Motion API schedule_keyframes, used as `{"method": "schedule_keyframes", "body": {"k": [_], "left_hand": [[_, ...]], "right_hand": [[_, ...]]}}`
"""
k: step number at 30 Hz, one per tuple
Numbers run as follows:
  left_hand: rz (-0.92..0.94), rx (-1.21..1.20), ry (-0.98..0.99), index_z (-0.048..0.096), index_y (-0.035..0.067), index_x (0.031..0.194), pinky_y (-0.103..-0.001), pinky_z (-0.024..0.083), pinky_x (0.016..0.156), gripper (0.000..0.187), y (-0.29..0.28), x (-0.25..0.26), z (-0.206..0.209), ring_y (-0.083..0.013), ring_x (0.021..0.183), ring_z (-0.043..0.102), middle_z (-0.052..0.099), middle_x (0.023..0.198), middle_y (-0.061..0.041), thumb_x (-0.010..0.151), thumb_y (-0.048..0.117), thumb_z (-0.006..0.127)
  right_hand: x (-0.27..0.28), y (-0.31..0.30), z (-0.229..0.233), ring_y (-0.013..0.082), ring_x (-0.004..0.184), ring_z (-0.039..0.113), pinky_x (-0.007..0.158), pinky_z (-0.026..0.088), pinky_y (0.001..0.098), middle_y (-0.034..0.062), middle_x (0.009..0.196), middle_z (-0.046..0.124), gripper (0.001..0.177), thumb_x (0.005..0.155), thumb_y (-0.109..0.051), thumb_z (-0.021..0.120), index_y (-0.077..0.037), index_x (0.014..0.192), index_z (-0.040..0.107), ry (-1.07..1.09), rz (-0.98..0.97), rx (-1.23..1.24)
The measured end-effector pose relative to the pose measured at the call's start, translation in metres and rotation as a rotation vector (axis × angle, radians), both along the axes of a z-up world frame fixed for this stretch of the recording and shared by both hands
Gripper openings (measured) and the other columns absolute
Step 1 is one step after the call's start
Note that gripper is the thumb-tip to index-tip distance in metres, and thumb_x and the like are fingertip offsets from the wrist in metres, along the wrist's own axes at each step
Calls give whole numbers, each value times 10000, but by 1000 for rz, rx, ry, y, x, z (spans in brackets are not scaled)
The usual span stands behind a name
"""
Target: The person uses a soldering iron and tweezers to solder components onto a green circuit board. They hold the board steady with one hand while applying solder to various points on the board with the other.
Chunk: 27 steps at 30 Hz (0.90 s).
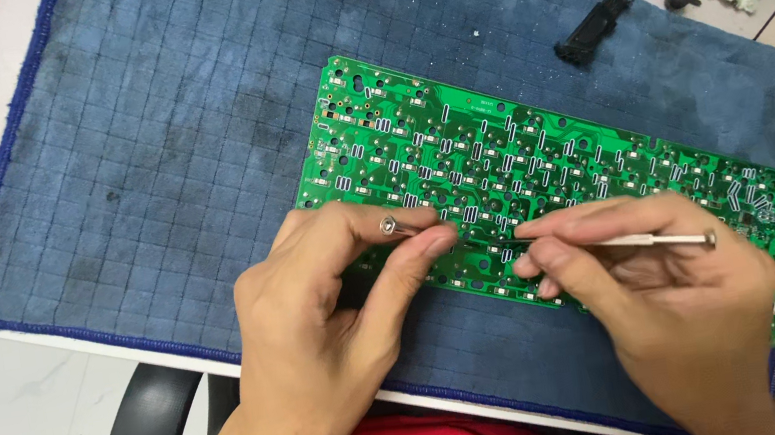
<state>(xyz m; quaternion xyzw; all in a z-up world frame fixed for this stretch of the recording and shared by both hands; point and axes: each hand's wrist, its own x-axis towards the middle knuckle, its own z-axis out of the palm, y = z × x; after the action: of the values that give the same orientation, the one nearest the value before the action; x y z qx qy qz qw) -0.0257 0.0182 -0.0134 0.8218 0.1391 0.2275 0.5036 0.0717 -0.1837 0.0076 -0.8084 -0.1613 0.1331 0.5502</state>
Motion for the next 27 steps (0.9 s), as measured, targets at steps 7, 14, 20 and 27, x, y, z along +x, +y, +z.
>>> {"method": "schedule_keyframes", "body": {"k": [7,14,20,27], "left_hand": [[-21,14,-15,755,104,1059,-341,579,1010,114,0,1,0,-154,982,866,891,1108,-16,1041,128,865],[-35,19,-5,764,97,1064,-356,587,1015,76,1,2,2,-170,1006,873,893,1123,-25,1057,120,836],[-27,20,-4,774,106,1076,-352,579,1021,67,-1,2,1,-162,995,863,890,1124,-16,1060,132,833],[-18,13,-10,765,111,1073,-343,571,993,87,-1,2,0,-163,982,863,886,1115,-11,1055,143,844]], "right_hand": [[-5,-9,-19,315,945,896,832,777,311,330,1029,812,330,998,185,766,-7,1100,518,-154,46,38],[-8,-10,-22,343,957,926,902,781,364,234,925,781,370,938,200,876,44,1075,570,-349,78,-30],[-12,-9,-13,233,997,926,879,736,270,143,1003,843,341,991,126,905,-7,1108,614,-445,121,-176],[-7,-20,-26,197,1002,935,957,747,283,125,1087,874,350,1011,122,863,-76,1181,630,-410,195,-129]]}}
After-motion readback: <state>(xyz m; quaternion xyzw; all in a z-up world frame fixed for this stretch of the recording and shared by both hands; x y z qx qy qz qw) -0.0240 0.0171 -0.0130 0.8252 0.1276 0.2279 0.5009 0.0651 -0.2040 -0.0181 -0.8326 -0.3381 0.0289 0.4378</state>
